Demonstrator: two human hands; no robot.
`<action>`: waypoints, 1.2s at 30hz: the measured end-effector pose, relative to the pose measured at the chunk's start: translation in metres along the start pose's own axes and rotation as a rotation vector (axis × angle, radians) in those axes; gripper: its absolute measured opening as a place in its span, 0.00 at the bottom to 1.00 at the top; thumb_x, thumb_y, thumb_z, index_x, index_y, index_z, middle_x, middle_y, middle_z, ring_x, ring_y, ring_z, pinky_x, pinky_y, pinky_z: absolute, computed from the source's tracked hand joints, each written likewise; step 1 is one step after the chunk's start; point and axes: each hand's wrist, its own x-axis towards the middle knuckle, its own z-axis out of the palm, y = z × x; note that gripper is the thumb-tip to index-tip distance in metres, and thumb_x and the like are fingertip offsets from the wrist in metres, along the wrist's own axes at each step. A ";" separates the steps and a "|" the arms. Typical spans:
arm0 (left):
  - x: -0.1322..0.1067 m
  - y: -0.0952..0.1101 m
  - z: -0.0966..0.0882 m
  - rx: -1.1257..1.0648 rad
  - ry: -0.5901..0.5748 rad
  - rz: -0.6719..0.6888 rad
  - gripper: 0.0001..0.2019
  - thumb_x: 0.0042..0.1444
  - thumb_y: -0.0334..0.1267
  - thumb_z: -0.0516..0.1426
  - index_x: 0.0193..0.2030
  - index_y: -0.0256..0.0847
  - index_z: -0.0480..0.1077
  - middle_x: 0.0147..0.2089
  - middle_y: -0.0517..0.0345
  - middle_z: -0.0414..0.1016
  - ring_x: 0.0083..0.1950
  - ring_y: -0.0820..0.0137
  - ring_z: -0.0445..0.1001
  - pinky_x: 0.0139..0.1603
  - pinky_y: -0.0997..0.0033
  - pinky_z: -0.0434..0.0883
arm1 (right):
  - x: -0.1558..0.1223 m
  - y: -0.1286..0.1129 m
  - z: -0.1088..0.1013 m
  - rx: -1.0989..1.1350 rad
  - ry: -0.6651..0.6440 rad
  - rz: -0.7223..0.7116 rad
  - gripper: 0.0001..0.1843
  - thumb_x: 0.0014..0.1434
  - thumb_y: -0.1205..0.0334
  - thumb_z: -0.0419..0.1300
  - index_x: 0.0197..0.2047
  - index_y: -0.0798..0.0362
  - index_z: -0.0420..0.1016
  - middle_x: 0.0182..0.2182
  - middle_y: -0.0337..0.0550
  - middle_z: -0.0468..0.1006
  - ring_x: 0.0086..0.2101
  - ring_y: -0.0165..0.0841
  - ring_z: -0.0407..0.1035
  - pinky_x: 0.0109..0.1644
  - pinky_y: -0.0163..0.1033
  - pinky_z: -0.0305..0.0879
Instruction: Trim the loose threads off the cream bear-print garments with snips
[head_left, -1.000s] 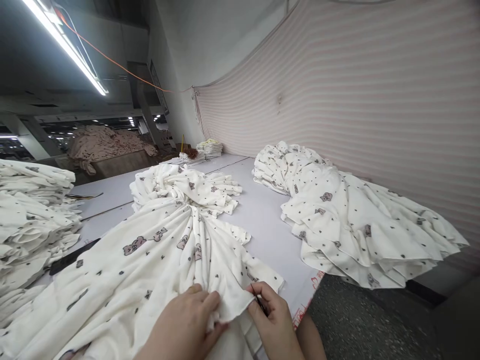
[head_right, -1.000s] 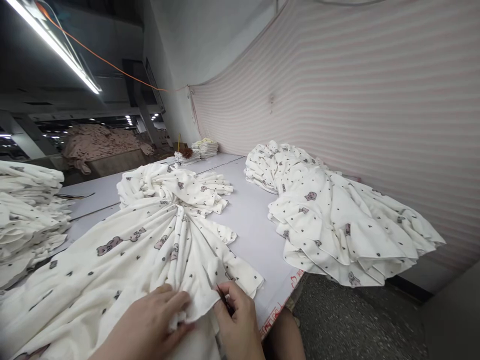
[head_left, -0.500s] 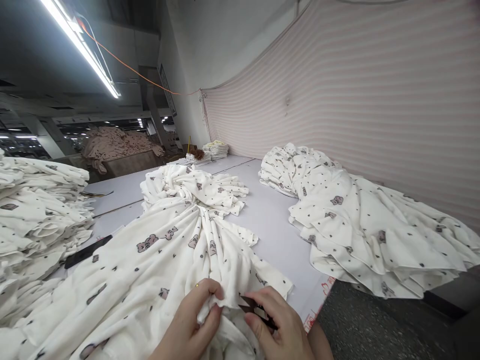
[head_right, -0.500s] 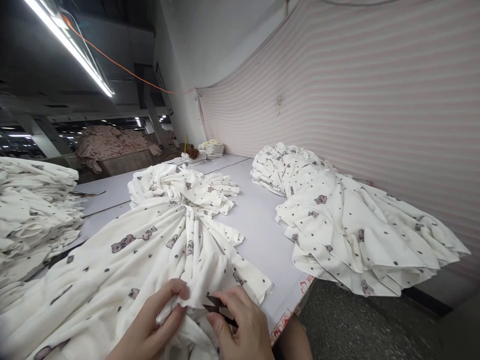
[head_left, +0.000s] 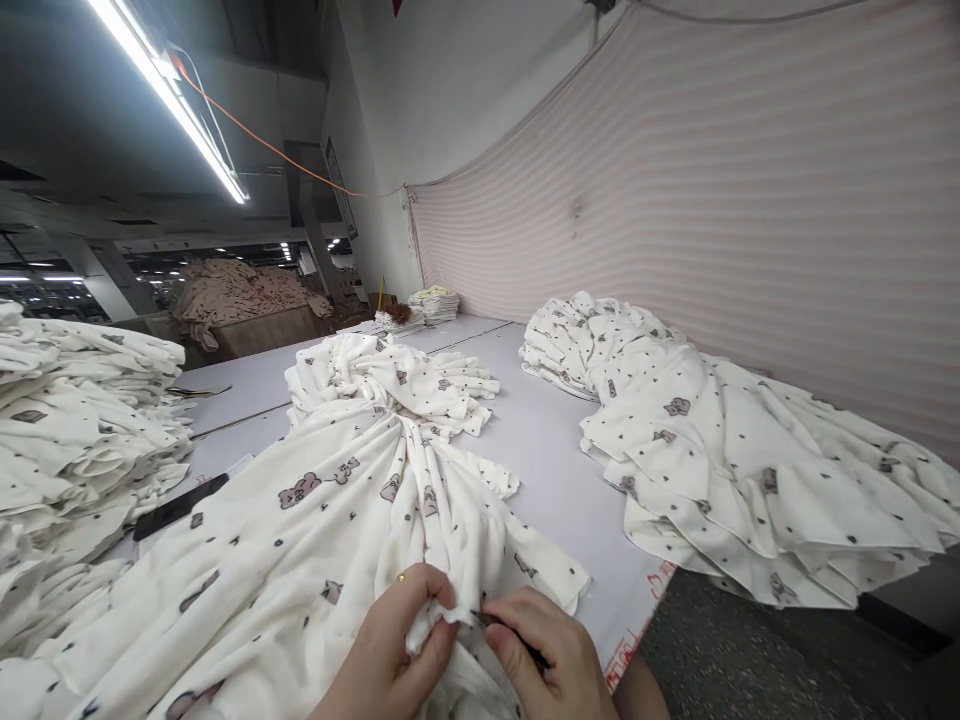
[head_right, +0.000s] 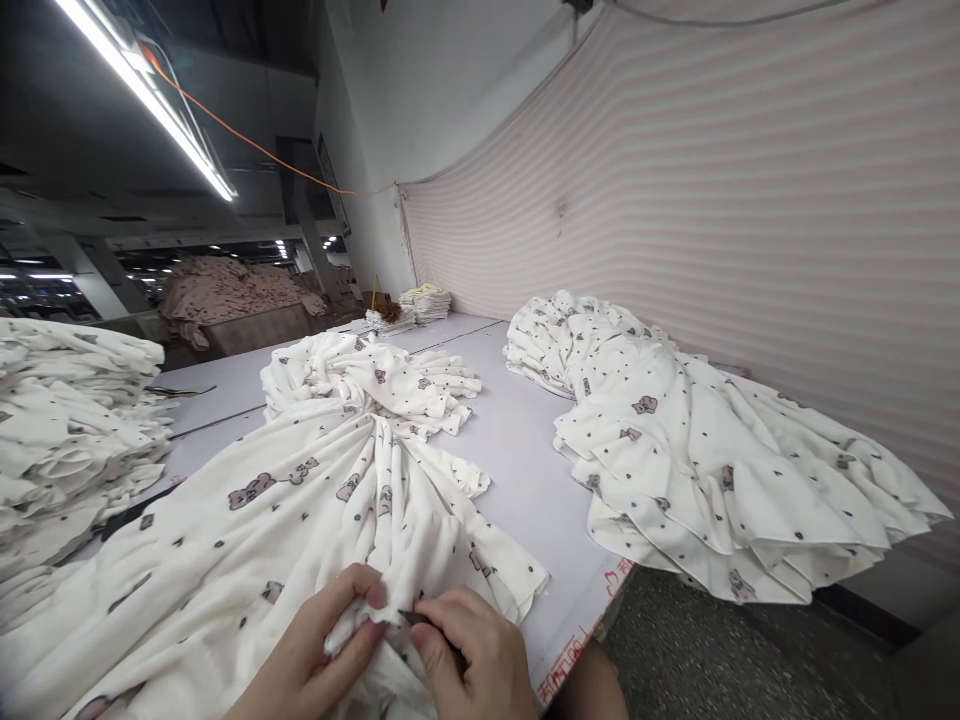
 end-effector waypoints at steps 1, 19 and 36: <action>0.000 0.000 0.000 0.016 -0.011 0.002 0.04 0.60 0.39 0.51 0.36 0.44 0.64 0.32 0.59 0.71 0.33 0.67 0.70 0.34 0.72 0.68 | -0.001 0.001 0.001 -0.005 0.013 0.014 0.11 0.61 0.59 0.56 0.42 0.47 0.80 0.32 0.42 0.80 0.32 0.34 0.75 0.34 0.32 0.68; 0.027 0.000 -0.020 -0.583 -0.172 -0.545 0.19 0.49 0.52 0.60 0.42 0.40 0.72 0.37 0.58 0.78 0.44 0.57 0.75 0.47 0.62 0.71 | 0.018 0.008 0.023 0.034 0.194 -0.102 0.12 0.56 0.65 0.60 0.44 0.46 0.75 0.41 0.42 0.78 0.40 0.35 0.74 0.42 0.32 0.68; 0.022 -0.002 -0.014 -0.327 -0.093 -0.287 0.14 0.56 0.51 0.56 0.36 0.43 0.74 0.37 0.59 0.77 0.44 0.60 0.73 0.45 0.69 0.69 | 0.017 0.001 0.028 0.082 0.150 0.208 0.13 0.55 0.54 0.60 0.42 0.49 0.73 0.31 0.41 0.78 0.29 0.34 0.74 0.29 0.30 0.68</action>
